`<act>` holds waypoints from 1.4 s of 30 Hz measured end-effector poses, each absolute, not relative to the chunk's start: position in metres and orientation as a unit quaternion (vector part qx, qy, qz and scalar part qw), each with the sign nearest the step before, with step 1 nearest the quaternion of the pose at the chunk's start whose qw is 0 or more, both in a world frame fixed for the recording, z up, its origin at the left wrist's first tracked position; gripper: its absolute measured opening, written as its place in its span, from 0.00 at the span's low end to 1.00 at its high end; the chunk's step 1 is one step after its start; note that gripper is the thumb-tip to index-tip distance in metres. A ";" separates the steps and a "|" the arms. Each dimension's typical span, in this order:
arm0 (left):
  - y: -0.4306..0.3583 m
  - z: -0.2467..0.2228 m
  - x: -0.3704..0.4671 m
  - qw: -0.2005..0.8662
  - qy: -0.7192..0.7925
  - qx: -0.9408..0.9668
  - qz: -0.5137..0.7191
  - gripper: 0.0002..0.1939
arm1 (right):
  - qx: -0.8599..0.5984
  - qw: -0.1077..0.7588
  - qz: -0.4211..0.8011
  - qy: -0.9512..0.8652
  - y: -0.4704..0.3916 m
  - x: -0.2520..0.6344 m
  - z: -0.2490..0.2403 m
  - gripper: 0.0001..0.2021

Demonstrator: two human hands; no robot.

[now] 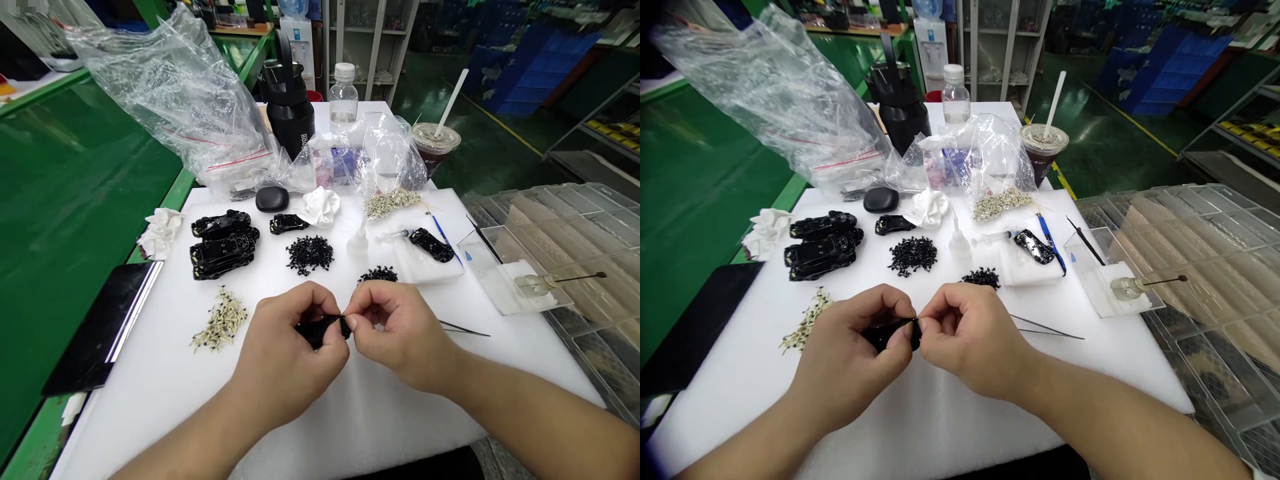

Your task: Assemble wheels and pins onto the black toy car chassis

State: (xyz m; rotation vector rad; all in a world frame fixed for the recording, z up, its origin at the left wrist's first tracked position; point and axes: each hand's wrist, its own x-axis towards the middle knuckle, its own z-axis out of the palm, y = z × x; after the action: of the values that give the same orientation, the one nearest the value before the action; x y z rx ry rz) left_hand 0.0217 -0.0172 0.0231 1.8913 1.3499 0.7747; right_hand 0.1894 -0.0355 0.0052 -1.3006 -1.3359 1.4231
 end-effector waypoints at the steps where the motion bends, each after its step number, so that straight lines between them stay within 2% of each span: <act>1: -0.017 0.023 0.022 0.356 0.521 0.718 0.294 0.02 | -0.509 0.390 0.566 -0.519 -0.035 0.189 0.005 0.03; 8: -0.012 0.021 0.022 0.488 0.550 0.635 0.236 0.03 | -0.504 0.379 0.623 -0.464 -0.033 0.190 0.005 0.03; 13: -0.009 0.020 0.022 0.528 0.547 0.607 0.234 0.02 | -0.525 0.366 0.611 -0.466 -0.032 0.189 0.006 0.04; 33: -0.012 0.022 0.024 0.460 0.571 0.641 0.228 0.04 | -0.516 0.364 0.628 -0.455 -0.033 0.189 0.006 0.04; 42: -0.010 0.022 0.021 0.492 0.555 0.628 0.236 0.04 | -0.492 0.372 0.637 -0.461 -0.032 0.191 0.006 0.04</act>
State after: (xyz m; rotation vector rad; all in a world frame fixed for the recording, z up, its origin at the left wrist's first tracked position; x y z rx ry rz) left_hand 0.0211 -0.0100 0.0218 1.5229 1.3465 0.5721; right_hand 0.1915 -0.0316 0.0063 -1.2623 -1.1825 1.6341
